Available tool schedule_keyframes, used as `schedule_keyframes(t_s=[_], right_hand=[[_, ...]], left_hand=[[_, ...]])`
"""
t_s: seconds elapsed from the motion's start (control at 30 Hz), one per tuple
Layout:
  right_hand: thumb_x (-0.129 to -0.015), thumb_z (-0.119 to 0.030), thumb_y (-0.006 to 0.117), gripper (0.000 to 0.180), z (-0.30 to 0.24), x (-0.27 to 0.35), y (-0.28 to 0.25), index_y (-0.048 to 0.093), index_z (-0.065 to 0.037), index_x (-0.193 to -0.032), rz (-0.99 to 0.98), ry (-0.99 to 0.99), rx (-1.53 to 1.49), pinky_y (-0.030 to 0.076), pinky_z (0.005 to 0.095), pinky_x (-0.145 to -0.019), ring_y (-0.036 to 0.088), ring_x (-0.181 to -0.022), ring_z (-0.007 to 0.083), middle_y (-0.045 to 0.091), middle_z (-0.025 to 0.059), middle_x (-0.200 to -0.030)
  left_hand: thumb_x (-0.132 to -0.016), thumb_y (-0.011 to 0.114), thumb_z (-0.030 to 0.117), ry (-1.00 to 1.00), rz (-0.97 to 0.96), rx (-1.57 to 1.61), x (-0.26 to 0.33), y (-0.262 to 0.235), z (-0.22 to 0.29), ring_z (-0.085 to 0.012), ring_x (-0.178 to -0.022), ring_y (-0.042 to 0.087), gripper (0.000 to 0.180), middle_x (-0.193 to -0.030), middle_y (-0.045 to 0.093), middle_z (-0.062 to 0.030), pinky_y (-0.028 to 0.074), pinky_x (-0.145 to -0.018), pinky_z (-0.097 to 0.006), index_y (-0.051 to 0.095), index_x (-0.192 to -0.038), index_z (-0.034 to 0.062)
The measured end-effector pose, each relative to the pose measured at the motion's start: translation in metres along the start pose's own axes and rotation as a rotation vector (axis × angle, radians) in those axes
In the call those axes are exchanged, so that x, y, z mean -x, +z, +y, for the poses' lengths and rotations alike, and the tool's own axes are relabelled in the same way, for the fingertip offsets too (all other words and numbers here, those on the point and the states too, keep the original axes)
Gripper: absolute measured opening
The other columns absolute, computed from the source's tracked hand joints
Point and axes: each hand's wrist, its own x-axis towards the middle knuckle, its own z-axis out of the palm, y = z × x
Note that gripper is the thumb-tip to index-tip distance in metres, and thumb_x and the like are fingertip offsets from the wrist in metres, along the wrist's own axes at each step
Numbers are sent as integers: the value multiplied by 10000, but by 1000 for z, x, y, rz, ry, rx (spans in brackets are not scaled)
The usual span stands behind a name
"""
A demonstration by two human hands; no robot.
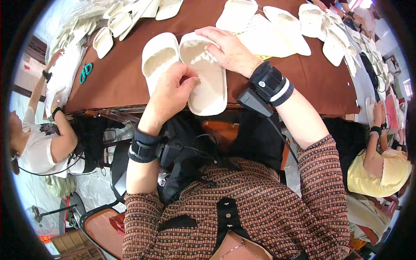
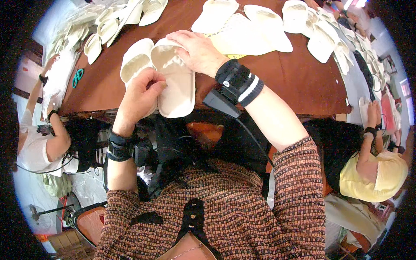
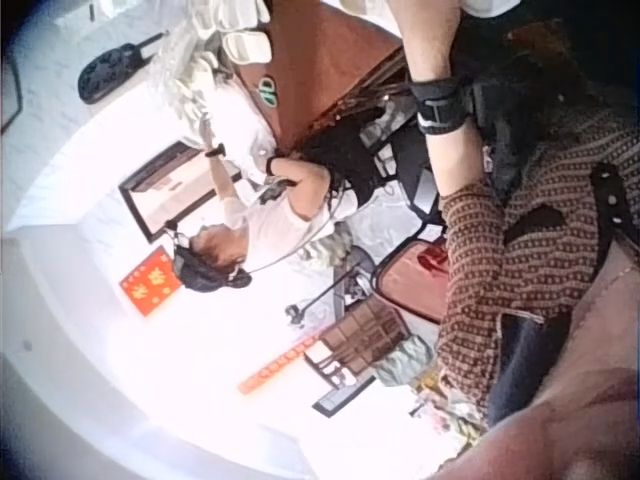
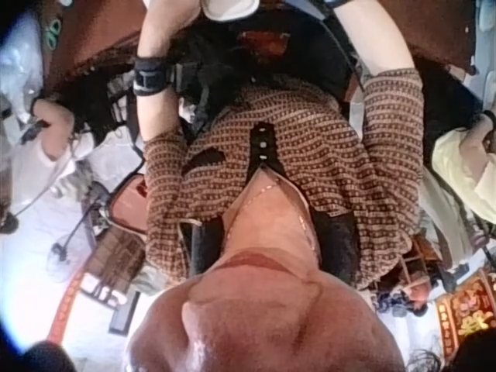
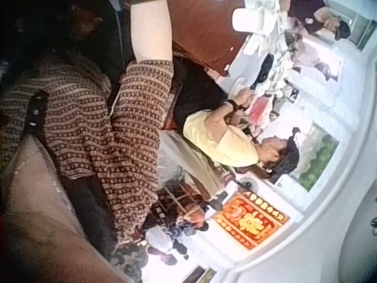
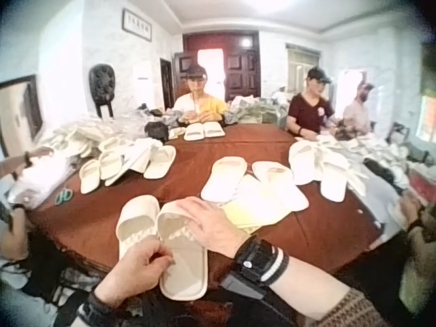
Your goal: Inspecting and pairing white slippers at a manufacturing table.
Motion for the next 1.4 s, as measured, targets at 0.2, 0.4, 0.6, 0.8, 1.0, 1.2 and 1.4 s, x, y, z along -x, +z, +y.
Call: schedule_keyframes(t_s=[0.2,0.4,0.6,0.8,1.0,1.2,1.4], right_hand=[[-894,-96,503,385,0,1,0,520,-91,-1279,-8,14,11,392,418,-1034,513,-1165,337,559,127,-1262],[-903,-106,492,375,-1,0,-1,516,-80,-1276,-2,-8,-17,390,418,-1037,512,-1165,337,556,134,-1257],[-909,-114,488,364,-1,1,0,517,-77,-1270,-10,7,4,386,416,-1041,507,-1178,335,557,137,-1258],[-910,-119,490,371,1,1,0,513,-83,-1278,-13,7,21,382,419,-1043,504,-1187,332,555,137,-1264],[-907,-122,491,371,0,1,0,521,-76,-1275,-9,4,17,387,425,-1042,504,-1189,337,554,141,-1268],[-891,-163,532,365,4,1,3,543,-119,-1253,20,7,0,392,451,-1007,505,-1166,334,564,108,-1256],[-900,-136,514,368,-2,1,2,528,-100,-1266,-2,28,4,394,442,-1022,507,-1171,346,559,127,-1259]], left_hand=[[-830,633,83,138,-1,-146,-10,10,14,-185,-764,580,66,-810,592,-81,460,-690,-292,619,-855,24],[-822,612,71,221,-40,-244,-15,19,10,-269,-799,557,60,-830,553,-113,450,-717,-355,598,-828,14],[-819,607,66,252,-34,-237,-15,23,9,-285,-802,552,58,-834,546,-120,447,-722,-361,594,-834,12],[-814,622,73,208,-5,-239,-14,25,8,-243,-756,556,64,-830,548,-109,450,-672,-335,597,-839,19],[-806,631,73,162,-3,-207,-17,25,8,-201,-723,561,65,-804,570,-91,450,-650,-309,604,-838,24],[-806,629,62,148,-17,-141,-19,27,3,-157,-729,548,56,-784,576,-67,447,-656,-284,606,-836,21],[-794,608,48,110,-9,-31,-16,25,2,-271,-817,579,38,-793,590,-106,454,-750,-375,611,-826,28]])
